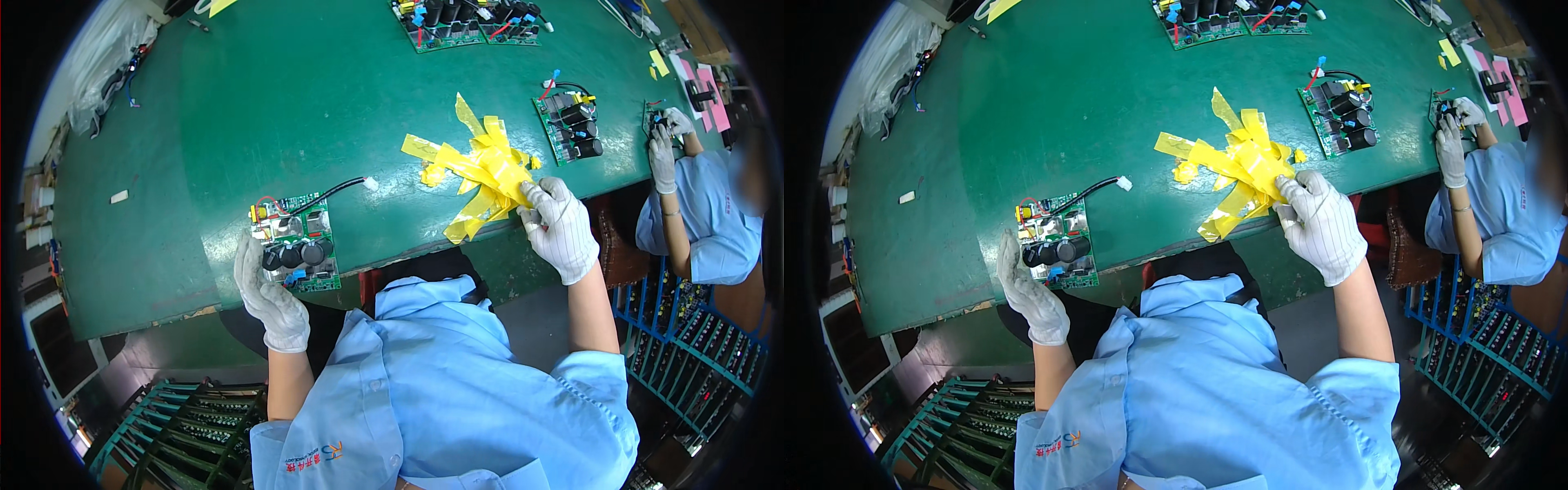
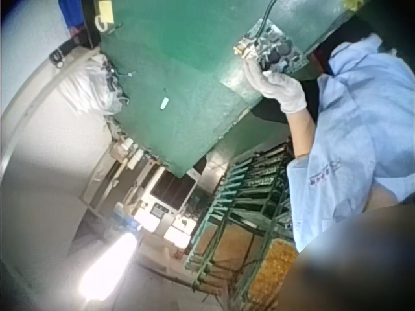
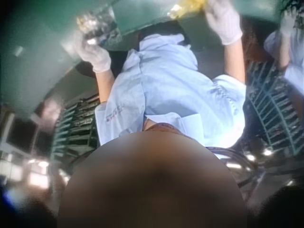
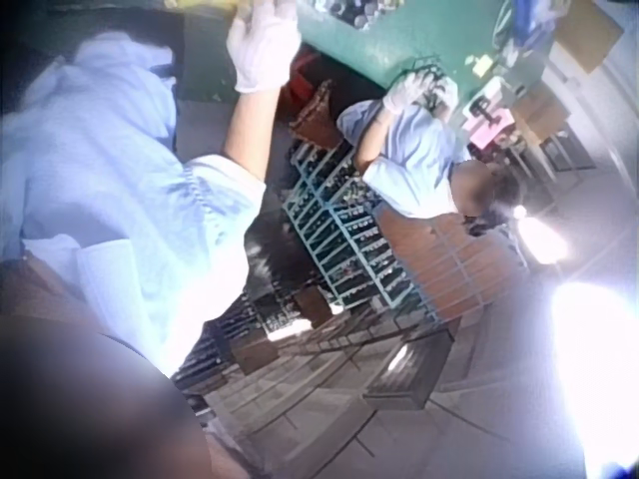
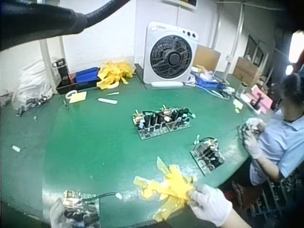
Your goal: Assembling and inspecting electronic components on printed circuit boards.
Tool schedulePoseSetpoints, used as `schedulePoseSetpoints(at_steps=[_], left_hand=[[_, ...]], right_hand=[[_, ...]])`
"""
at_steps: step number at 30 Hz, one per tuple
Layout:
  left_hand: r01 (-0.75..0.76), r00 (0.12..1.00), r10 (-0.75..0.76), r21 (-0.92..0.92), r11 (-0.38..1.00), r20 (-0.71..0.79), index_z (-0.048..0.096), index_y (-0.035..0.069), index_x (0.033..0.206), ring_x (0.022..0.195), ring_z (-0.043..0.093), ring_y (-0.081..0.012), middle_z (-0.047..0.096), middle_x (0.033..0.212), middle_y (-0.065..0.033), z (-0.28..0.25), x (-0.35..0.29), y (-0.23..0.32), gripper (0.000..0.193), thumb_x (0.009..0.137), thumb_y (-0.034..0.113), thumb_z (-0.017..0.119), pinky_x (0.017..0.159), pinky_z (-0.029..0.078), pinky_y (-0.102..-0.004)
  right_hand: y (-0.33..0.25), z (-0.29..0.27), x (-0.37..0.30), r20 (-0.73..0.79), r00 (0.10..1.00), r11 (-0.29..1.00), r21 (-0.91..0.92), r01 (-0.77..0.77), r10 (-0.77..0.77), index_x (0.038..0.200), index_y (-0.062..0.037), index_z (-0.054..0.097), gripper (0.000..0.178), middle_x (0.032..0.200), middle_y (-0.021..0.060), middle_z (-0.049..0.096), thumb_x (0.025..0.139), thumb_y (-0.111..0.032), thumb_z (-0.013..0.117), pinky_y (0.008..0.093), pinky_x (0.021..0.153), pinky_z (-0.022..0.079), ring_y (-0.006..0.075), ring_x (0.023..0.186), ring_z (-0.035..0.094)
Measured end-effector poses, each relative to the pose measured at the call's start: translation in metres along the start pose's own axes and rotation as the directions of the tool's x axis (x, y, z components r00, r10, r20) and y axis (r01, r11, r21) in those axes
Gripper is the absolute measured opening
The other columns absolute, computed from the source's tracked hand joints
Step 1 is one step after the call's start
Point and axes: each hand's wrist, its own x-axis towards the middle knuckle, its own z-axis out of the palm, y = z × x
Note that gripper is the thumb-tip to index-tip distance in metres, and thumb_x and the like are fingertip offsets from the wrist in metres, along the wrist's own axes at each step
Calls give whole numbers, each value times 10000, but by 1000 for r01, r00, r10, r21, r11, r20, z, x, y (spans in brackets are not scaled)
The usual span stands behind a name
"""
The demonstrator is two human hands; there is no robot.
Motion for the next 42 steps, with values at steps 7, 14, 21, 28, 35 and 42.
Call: schedulePoseSetpoints(at_steps=[7,14,21,28,35,42], left_hand=[[-1,999,3,38,999,-49,433,7,1387,1342,442,-361,395,1444,-235,-8,7,4,518,1071,391,287,1037,483,-455],[-11,990,22,80,997,-141,500,-33,1325,1289,494,-389,516,1358,-267,-19,5,-7,555,1047,429,369,1077,387,-463],[-52,991,64,94,994,-120,494,-17,1340,1293,496,-386,519,1358,-236,-25,9,-11,588,1022,470,405,1060,411,-467],[-297,947,274,128,946,168,658,46,1111,959,665,-329,690,1037,-131,-24,48,2,372,814,253,744,878,517,-431],[-371,761,128,264,891,636,679,84,938,786,667,-274,666,838,-85,-8,67,13,349,721,324,808,678,530,-406],[473,783,-451,-881,-14,428,545,20,1279,901,685,-222,671,1063,-132,-36,43,0,516,990,447,517,753,587,-389]], right_hand=[[-2,-5,-2,190,979,997,-41,-62,68,1173,-41,625,401,920,148,568,794,-145,700,417,630,511,330,772,619],[-11,-16,6,295,952,994,-101,-50,78,1245,-5,566,490,983,181,577,813,-205,682,439,660,514,360,815,625],[-21,-23,3,419,892,977,-188,-100,172,1389,-14,463,814,1062,180,551,699,-257,820,423,703,531,361,892,617],[-47,-46,1,252,937,970,-72,-230,241,1419,-12,444,876,991,140,543,735,-426,804,370,666,513,274,760,592],[-95,23,2,14,993,804,586,-106,121,1421,30,355,717,1019,176,589,810,-155,681,379,724,512,290,817,633],[-135,63,13,177,984,764,635,-113,-2,1235,17,455,460,996,183,574,806,-31,612,402,716,499,332,777,601]])
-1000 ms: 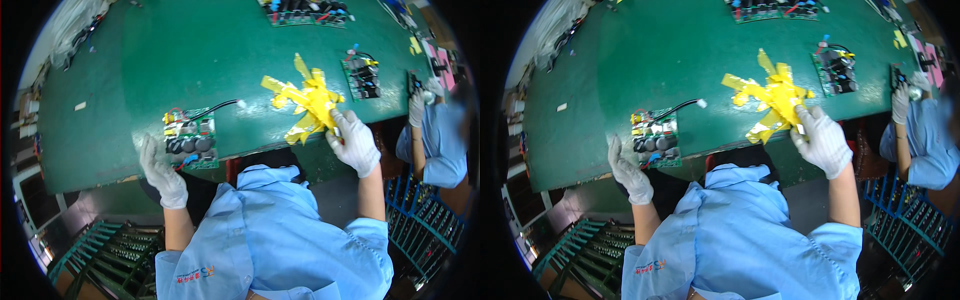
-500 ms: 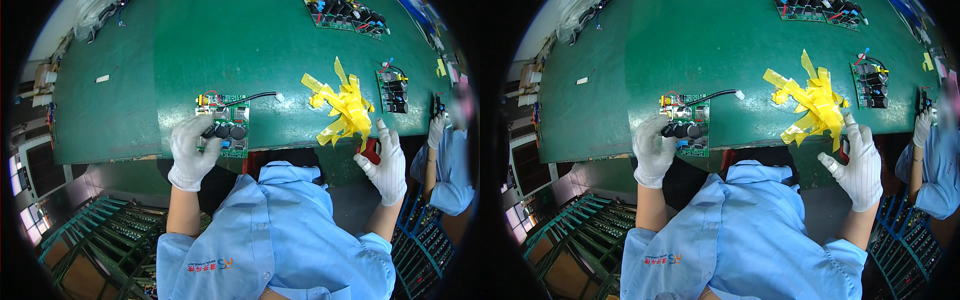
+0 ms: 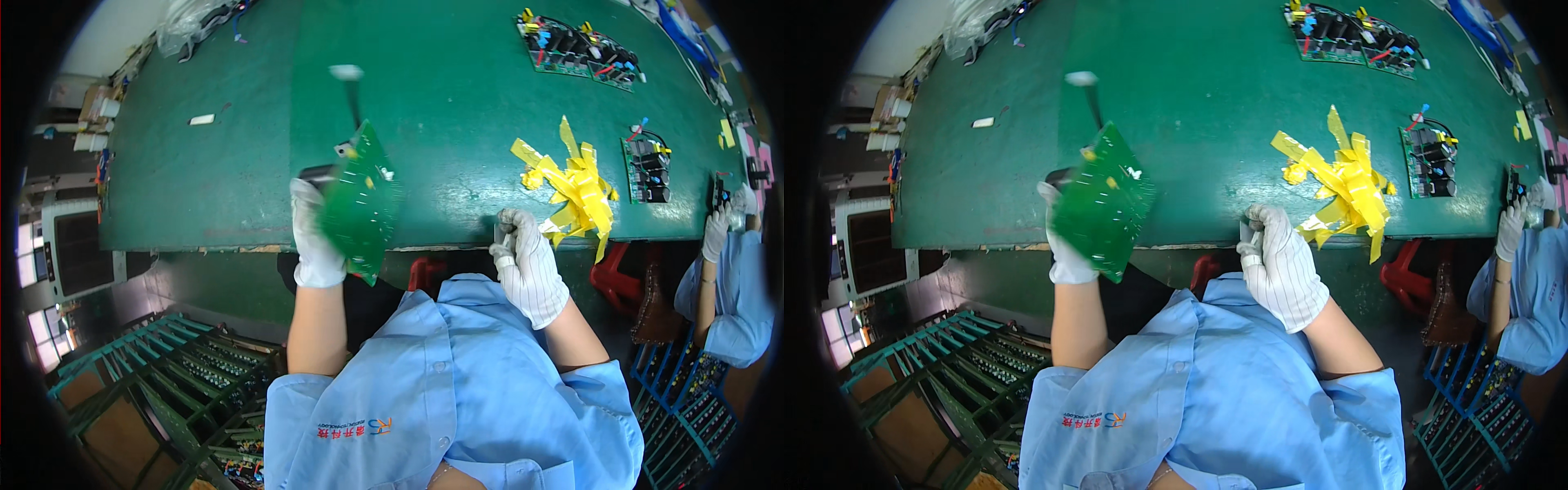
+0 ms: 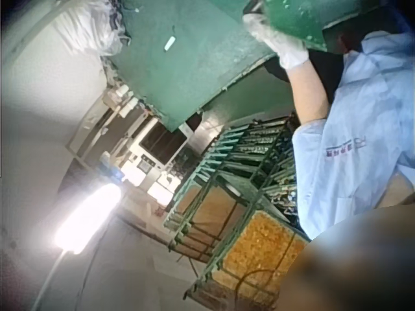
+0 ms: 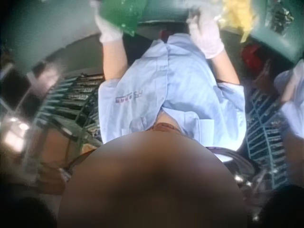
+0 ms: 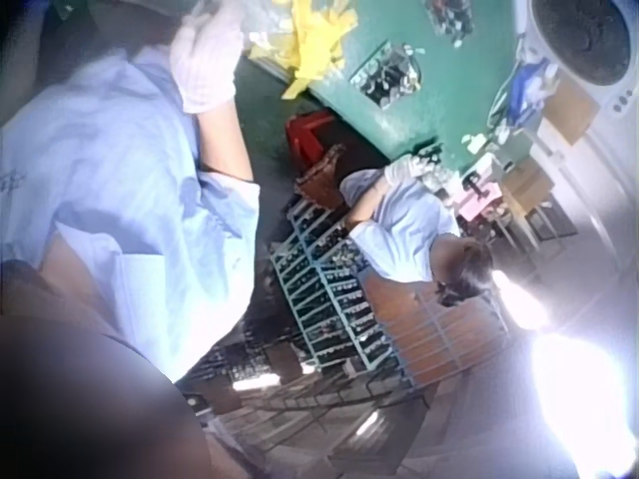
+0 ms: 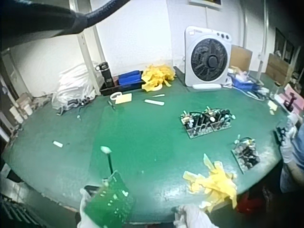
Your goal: Assembling and inspecting electronic components on printed circuit boards.
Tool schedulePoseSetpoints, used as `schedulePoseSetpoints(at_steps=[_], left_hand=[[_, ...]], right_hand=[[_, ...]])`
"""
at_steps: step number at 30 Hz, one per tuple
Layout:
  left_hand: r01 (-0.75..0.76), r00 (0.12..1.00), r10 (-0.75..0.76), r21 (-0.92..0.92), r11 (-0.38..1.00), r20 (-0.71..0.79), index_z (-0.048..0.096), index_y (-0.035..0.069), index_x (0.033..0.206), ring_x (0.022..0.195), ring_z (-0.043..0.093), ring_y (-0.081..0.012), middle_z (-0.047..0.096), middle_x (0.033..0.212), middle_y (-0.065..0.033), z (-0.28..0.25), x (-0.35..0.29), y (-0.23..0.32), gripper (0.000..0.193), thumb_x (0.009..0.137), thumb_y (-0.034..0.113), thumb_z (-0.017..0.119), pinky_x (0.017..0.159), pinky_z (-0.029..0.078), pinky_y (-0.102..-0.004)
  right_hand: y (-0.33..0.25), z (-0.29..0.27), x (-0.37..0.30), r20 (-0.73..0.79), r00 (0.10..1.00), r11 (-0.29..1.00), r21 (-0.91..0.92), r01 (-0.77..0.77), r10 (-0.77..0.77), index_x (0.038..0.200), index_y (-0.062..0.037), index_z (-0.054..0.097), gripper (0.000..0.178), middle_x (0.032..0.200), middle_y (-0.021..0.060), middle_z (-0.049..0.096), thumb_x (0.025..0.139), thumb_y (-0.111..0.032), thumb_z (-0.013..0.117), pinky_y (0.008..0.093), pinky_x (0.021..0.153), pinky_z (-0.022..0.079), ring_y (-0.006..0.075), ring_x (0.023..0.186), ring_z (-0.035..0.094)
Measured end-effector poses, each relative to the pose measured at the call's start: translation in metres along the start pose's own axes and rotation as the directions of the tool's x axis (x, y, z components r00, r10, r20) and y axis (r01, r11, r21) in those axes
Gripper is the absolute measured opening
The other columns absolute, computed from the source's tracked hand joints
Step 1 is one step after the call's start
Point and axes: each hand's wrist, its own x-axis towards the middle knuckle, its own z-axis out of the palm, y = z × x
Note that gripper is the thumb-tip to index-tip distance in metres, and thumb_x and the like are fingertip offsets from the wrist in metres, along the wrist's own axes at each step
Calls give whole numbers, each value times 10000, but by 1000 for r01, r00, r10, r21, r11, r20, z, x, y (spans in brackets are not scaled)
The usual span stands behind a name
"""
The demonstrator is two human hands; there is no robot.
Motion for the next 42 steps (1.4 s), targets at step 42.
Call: schedulePoseSetpoints(at_steps=[42], left_hand=[[258,950,-102,-564,785,294,509,76,1365,1131,596,-293,588,1266,-140,-43,-2,-50,863,908,778,300,977,496,-441]], right_hand=[[-41,99,88,27,936,931,119,345,-350,1183,-6,613,313,959,161,598,878,16,546,397,784,496,307,892,590]])
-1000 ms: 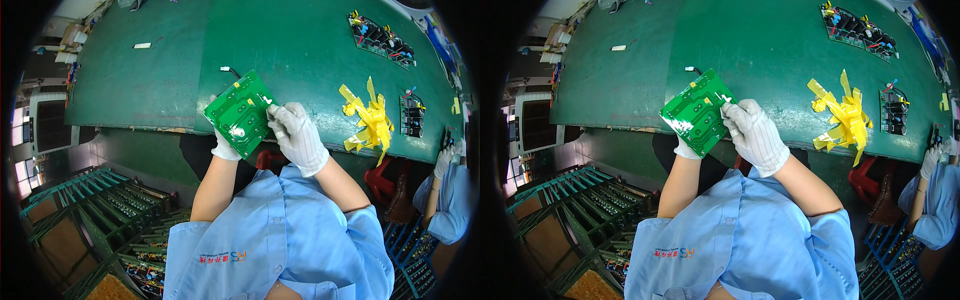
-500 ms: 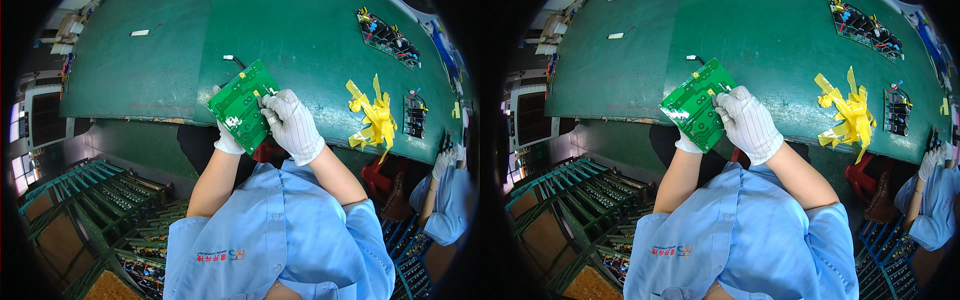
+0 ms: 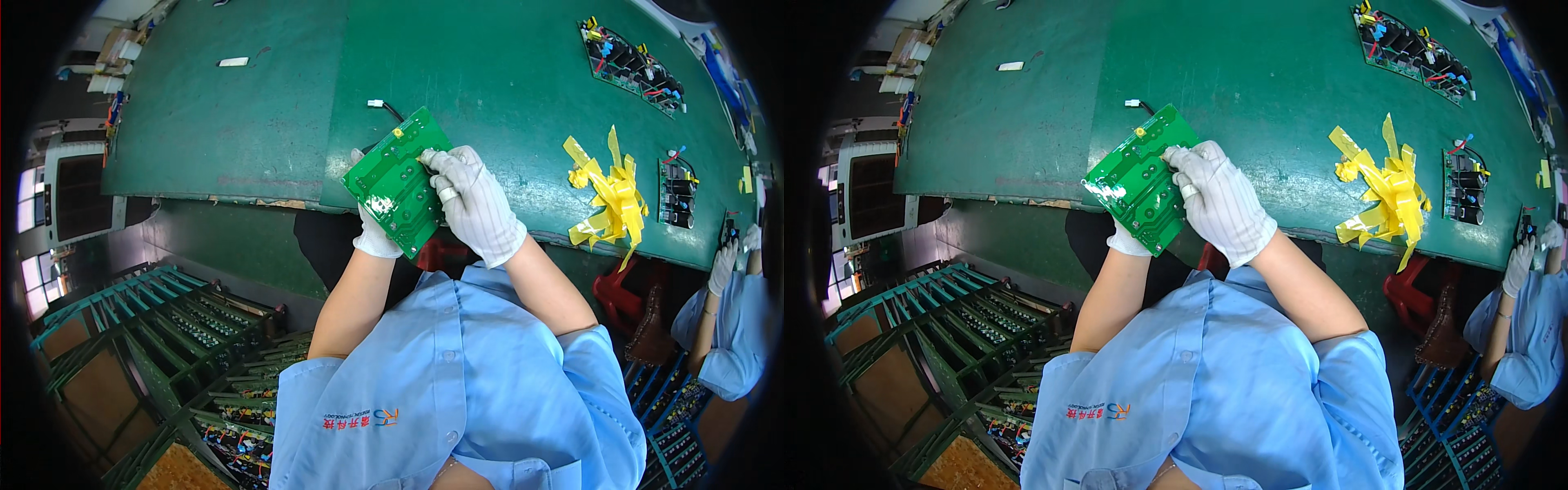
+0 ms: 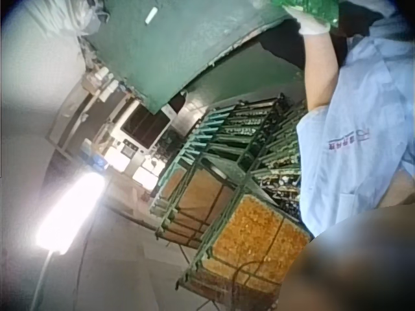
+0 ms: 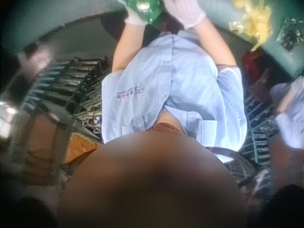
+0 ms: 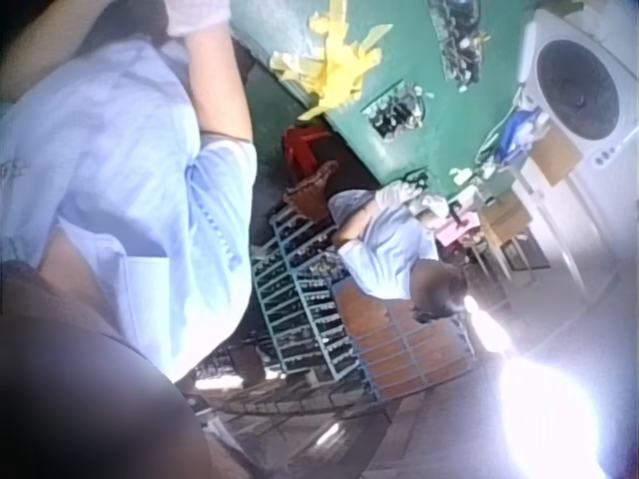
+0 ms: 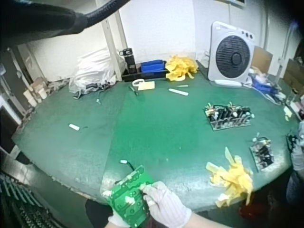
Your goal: Assembling and inspecting electronic components on printed circuit boards.
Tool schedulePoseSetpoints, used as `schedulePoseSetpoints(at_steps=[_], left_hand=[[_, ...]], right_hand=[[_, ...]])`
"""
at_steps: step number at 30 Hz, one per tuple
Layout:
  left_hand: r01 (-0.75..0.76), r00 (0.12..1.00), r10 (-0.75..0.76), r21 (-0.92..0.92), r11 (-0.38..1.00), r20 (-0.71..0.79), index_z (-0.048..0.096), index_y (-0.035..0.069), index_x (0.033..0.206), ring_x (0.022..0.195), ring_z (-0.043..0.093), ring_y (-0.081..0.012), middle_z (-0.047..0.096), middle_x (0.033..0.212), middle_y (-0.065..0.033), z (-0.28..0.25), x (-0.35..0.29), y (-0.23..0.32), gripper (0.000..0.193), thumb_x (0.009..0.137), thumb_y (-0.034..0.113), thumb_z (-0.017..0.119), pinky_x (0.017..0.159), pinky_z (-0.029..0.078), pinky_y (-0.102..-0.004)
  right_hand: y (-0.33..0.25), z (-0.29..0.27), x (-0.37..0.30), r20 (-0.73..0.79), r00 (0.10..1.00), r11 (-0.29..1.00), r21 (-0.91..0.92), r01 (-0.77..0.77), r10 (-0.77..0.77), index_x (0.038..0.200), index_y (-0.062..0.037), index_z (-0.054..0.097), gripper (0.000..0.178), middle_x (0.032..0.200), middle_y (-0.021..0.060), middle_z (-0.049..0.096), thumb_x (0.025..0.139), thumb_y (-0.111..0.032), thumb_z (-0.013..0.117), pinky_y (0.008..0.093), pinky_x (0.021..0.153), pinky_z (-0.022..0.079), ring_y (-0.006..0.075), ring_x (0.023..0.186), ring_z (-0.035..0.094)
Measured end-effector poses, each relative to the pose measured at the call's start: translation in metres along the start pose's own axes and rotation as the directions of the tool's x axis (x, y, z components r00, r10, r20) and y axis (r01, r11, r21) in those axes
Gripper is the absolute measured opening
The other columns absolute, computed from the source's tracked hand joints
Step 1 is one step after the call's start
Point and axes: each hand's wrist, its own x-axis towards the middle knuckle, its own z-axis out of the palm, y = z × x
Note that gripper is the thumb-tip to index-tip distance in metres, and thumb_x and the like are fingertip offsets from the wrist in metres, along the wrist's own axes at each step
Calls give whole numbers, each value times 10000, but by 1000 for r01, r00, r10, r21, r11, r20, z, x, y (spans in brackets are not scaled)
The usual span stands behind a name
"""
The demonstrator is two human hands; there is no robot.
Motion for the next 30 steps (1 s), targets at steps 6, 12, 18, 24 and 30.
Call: schedulePoseSetpoints(at_steps=[6,12,18,24,30], left_hand=[[2,993,8,90,996,-114,416,91,1459,1203,566,-331,530,1365,-180,6,-4,1,911,899,793,265,1014,474,-490],[6,1000,-4,-75,997,23,367,133,1494,1286,507,-326,480,1430,-149,-4,-2,2,887,908,788,248,1047,451,-506],[-34,999,30,-103,994,-43,392,164,1470,1267,524,-317,495,1412,-128,-2,3,2,847,911,786,257,1032,468,-496],[5,1000,-5,-114,994,4,415,138,1449,1230,553,-308,522,1374,-134,-4,2,3,869,905,795,253,1012,486,-482],[-13,997,12,-6,1000,-70,421,140,1445,1226,556,-305,523,1373,-135,-4,1,4,869,902,799,254,995,498,-484]], right_hand=[[-4,-16,14,55,929,857,369,-358,365,1150,6,627,251,997,170,623,915,-37,550,369,822,498,310,907,611],[-14,-7,41,-163,983,994,67,92,-80,1141,-6,626,266,993,167,647,879,-17,583,396,796,517,337,917,612],[-10,-5,43,127,989,991,-100,86,-73,1210,-22,602,335,948,152,600,878,-21,554,407,741,505,326,864,613],[-4,-5,39,65,998,1000,10,21,-21,1162,-26,583,304,952,156,599,859,-15,601,405,717,510,343,850,622],[-1,-3,41,82,995,996,-64,67,-62,1031,-25,572,195,959,143,599,846,-16,633,404,694,517,341,835,629]])
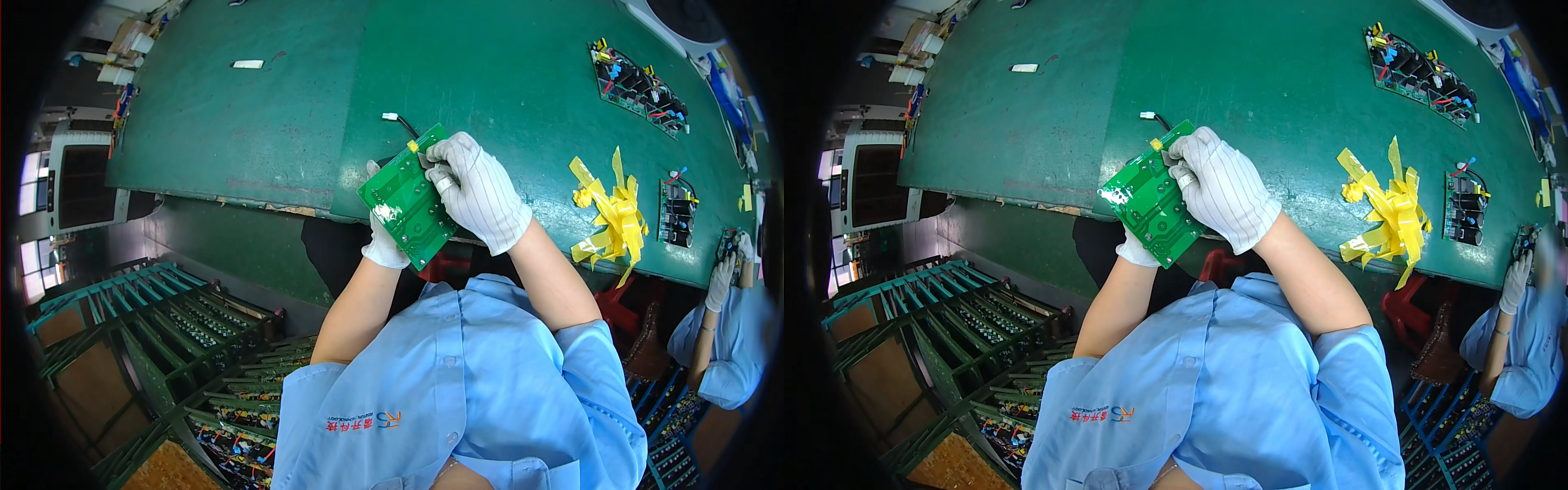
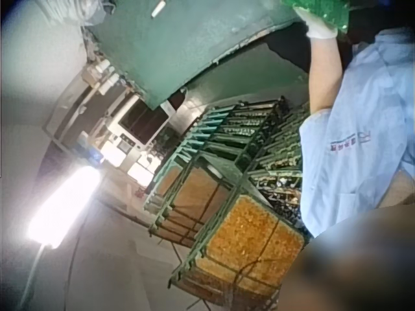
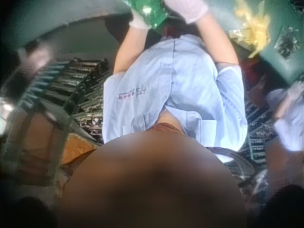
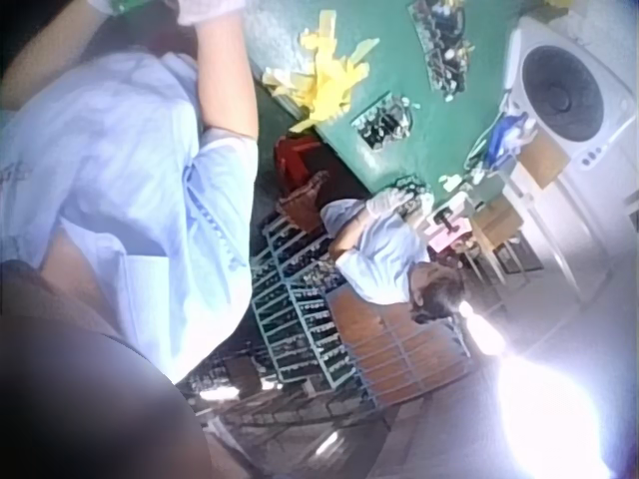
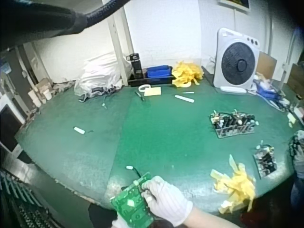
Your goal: Assembling and inspecting electronic components on printed circuit boards.
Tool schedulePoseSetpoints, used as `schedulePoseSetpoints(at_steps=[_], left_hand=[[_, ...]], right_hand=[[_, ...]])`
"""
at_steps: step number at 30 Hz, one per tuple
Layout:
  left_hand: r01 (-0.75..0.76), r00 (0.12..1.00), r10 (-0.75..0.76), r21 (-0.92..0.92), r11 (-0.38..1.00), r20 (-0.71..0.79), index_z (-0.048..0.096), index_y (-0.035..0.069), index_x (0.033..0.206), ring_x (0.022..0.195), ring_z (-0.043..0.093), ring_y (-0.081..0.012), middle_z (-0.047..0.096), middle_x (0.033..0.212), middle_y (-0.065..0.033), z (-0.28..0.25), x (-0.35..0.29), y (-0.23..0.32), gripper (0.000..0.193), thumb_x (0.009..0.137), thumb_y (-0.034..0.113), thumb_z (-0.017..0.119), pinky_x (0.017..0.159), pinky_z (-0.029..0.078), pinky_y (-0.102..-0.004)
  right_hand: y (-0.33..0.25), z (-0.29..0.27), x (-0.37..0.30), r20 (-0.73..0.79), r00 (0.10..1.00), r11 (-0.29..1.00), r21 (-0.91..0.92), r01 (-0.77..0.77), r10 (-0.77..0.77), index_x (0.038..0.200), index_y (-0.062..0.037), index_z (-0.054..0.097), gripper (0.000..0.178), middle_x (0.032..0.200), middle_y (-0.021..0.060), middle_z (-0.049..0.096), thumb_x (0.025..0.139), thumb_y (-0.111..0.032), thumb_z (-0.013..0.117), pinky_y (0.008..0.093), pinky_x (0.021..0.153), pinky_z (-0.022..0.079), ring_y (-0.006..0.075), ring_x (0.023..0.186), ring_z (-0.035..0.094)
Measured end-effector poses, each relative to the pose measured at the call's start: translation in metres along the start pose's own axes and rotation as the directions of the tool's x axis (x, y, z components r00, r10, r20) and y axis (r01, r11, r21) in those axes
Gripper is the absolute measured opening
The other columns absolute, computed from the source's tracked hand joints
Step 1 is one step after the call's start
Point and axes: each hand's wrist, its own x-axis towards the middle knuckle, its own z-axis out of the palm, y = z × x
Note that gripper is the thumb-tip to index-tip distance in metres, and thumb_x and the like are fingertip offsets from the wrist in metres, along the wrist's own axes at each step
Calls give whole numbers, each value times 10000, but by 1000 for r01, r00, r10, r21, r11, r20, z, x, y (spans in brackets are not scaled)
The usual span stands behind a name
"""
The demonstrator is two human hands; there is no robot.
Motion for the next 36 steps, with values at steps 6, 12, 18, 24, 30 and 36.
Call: schedulePoseSetpoints(at_steps=[6,12,18,24,30,36], left_hand=[[15,996,-10,53,998,-91,426,149,1440,1232,554,-307,523,1378,-124,3,-6,3,848,909,789,260,1001,492,-490],[27,1000,-27,-44,999,-3,383,153,1472,1289,505,-316,479,1430,-122,-4,-6,5,848,914,780,265,1048,450,-504],[31,997,-29,-22,999,77,357,147,1491,1307,484,-332,447,1463,-141,-7,-3,-1,828,934,752,266,1055,442,-507],[-67,997,71,117,991,-38,429,76,1442,1231,540,-349,525,1391,-168,-7,-3,-3,773,962,675,340,1032,448,-513],[-67,993,87,241,968,-75,483,125,1401,1215,554,-301,546,1363,-110,-15,-17,9,708,966,667,350,1002,473,-477],[-79,987,112,254,964,-117,496,132,1387,1197,565,-292,557,1347,-107,-6,-10,0,683,968,656,365,979,490,-470]], right_hand=[[0,5,2,-62,998,999,1,34,-34,1092,-37,588,259,949,145,593,838,-7,631,410,690,514,339,838,621],[-2,6,4,-29,999,998,-52,44,-46,1224,-32,579,380,935,149,575,845,2,584,404,690,510,324,813,607],[6,-2,9,-72,996,994,90,63,-56,1223,-16,595,356,961,159,600,878,-1,511,399,752,501,319,849,594],[16,-42,-16,-256,966,1000,-11,26,-28,1164,-28,611,302,952,158,633,867,3,568,410,752,508,326,870,609],[23,-105,-82,-383,887,837,-369,-403,258,1149,-47,629,295,936,172,621,859,-5,597,425,745,509,355,868,610],[40,-132,-124,-218,806,574,-602,-555,550,1182,-31,622,316,966,229,619,871,-46,568,452,764,519,402,853,636]])
